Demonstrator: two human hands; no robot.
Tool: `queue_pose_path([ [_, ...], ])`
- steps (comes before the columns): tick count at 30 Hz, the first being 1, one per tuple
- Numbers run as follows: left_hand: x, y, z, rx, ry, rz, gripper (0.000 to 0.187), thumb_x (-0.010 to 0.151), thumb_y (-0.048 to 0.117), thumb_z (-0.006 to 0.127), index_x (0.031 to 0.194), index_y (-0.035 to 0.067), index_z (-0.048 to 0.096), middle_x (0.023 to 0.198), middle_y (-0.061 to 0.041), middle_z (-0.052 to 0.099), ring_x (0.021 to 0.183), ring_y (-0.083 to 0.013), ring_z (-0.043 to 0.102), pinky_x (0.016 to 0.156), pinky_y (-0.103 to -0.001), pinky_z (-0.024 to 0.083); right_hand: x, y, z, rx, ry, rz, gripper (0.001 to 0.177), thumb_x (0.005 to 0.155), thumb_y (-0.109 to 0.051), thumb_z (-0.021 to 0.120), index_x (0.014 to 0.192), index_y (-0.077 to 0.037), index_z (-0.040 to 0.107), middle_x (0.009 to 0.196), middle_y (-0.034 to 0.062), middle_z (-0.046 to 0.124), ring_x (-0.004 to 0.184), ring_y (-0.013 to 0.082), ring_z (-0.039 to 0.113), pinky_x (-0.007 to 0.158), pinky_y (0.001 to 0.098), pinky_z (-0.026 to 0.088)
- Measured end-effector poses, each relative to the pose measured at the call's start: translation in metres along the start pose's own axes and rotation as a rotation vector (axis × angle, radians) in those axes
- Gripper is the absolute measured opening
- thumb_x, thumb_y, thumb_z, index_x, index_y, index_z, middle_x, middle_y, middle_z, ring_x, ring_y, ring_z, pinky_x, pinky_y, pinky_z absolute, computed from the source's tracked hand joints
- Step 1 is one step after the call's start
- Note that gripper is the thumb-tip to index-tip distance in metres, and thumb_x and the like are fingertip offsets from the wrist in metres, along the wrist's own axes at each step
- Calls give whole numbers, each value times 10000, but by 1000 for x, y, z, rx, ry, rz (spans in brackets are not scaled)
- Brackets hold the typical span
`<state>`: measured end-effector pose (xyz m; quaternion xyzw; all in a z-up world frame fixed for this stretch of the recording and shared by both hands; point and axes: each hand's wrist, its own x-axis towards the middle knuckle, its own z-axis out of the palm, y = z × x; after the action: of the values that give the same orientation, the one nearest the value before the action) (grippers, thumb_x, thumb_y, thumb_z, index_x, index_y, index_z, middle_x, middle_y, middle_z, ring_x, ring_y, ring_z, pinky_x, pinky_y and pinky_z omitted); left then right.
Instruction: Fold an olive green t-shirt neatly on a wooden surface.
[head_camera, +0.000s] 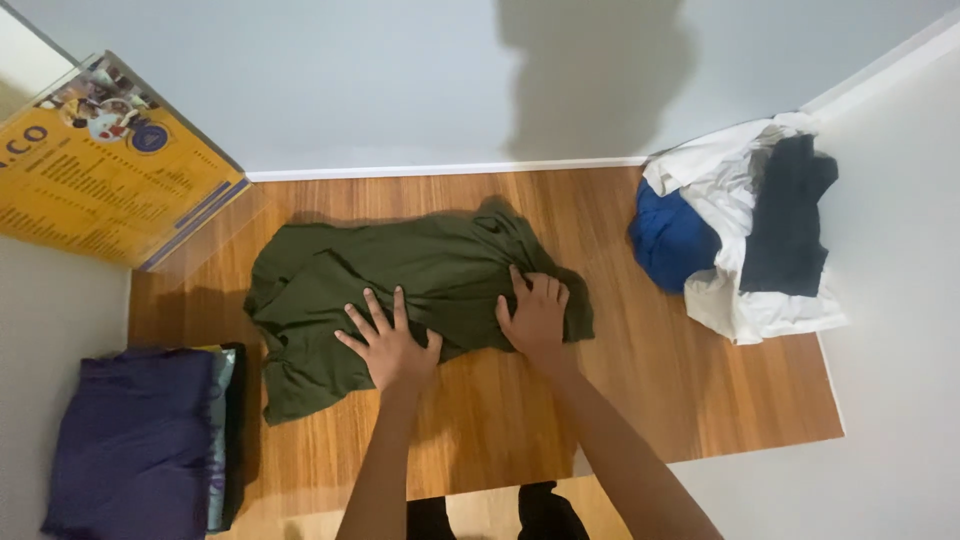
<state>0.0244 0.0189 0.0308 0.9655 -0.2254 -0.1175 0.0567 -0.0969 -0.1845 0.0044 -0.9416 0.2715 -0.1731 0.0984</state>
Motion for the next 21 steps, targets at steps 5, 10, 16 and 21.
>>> queue_pose_path([
  [5, 1, -2, 7, 8, 37, 15, 935, 827, 559, 565, 1634, 253, 205, 1701, -208, 65, 1521, -540, 22, 1137, -779, 17, 5, 0, -6, 0, 77, -62, 471, 991, -373, 583, 1302, -31, 677, 1181, 184, 562, 1148, 372, 497, 1034, 571, 357],
  [10, 1, 1, 6, 10, 55, 6, 921, 817, 534, 576, 1630, 260, 243, 1700, -207, 97, 1524, -533, 43, 1145, -772, 26, 36, 20, 2, 87, 145, -42, 224, 1017, -260, 602, 1128, -102, 715, 1114, 158, 601, 1091, 381, 532, 1001, 573, 374],
  [16, 0, 2, 0, -56, 89, -1, 921, 794, 513, 604, 1617, 255, 281, 1700, -206, 125, 1530, -534, 61, 1158, -766, 22, 100, 32, 13, 119, 224, -89, 155, 1061, -124, 579, 1161, -106, 697, 1031, 195, 657, 1018, 418, 569, 918, 563, 439],
  [21, 3, 1, 4, -69, 95, -14, 910, 793, 508, 606, 1610, 258, 294, 1700, -193, 129, 1531, -531, 71, 1164, -764, 20, 141, 22, 6, 253, 58, -287, 558, 887, 45, 547, 1417, -105, 634, 1378, 213, 643, 1140, 427, 567, 956, 508, 495],
])
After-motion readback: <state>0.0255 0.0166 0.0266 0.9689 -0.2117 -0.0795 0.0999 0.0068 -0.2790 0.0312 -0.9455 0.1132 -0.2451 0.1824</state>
